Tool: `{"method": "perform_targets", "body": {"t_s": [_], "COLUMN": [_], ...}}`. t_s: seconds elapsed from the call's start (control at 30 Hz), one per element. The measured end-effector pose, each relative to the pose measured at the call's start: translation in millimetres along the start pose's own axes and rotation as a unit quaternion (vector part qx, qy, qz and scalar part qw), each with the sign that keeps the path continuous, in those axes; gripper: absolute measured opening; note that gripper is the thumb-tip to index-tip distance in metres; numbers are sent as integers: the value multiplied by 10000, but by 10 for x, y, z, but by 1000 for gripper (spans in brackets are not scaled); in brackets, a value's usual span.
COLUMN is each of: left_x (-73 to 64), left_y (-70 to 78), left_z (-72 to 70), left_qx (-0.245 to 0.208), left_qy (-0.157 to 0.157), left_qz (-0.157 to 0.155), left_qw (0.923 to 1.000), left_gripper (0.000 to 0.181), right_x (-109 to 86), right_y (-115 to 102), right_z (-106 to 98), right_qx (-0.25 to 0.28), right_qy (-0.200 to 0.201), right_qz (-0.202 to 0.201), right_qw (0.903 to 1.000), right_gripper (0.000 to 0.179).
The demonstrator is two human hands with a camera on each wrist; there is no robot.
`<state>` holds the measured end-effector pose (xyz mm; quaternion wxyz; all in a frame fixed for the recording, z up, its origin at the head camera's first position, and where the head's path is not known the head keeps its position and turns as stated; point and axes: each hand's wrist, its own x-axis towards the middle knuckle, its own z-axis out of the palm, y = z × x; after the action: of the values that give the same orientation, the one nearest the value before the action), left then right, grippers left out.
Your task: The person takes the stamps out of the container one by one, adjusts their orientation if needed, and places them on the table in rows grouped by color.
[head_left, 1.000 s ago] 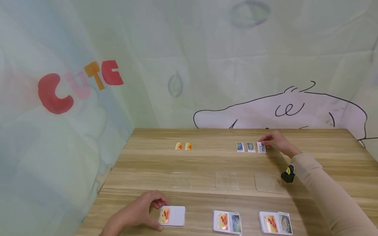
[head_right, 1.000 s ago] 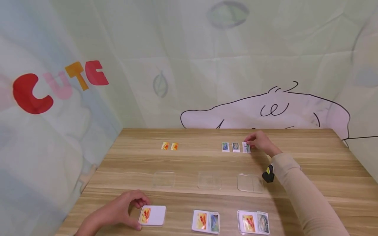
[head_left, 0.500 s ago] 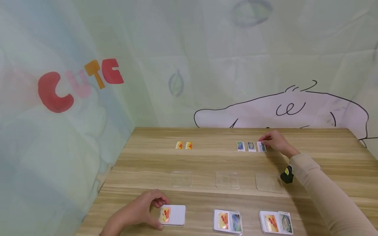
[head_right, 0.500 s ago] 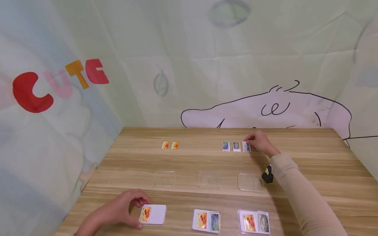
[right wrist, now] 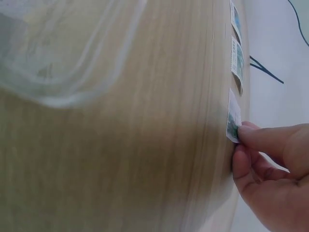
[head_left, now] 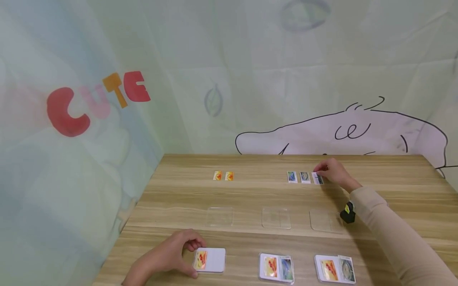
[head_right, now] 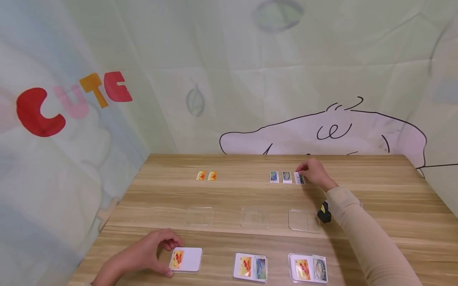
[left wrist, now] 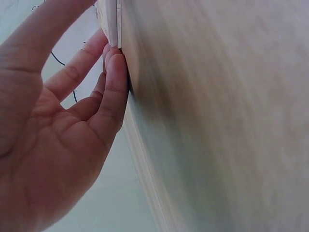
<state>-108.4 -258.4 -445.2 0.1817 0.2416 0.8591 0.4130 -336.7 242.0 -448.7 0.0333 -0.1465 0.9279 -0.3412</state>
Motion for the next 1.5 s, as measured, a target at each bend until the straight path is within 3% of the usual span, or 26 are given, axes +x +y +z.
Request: {"method": "perform_targets", "body": {"t_s": [0.3, 0.53, 0.77, 1.17, 1.5], "left_x": [6, 2, 5, -9, -4], "left_y": [23, 9, 1, -3, -27], "left_z": [-4, -4, 3, 6, 3], "left_qx": [18, -9, 53, 69, 55], "left_qy": [-4, -37, -42, -3, 0], "left_qz": [-28, -15, -81, 140, 108], "left_qw": [10000, 10000, 9999, 9999, 9999], "left_gripper": [54, 54, 54, 54, 54], "right_x": [11, 5, -7, -8, -24], "right_y": [26, -15, -8, 17, 16], "right_z": [16, 39, 45, 69, 59], "right_qx": [-122, -101, -200, -265, -334], "right_qy": [97, 101, 211, 377, 385], "right_qz": [-108, 51, -113, -191, -193], "right_qw": [9998, 9999, 9995, 9988, 9985], "right_gripper": [7, 7, 6, 5, 6]}}
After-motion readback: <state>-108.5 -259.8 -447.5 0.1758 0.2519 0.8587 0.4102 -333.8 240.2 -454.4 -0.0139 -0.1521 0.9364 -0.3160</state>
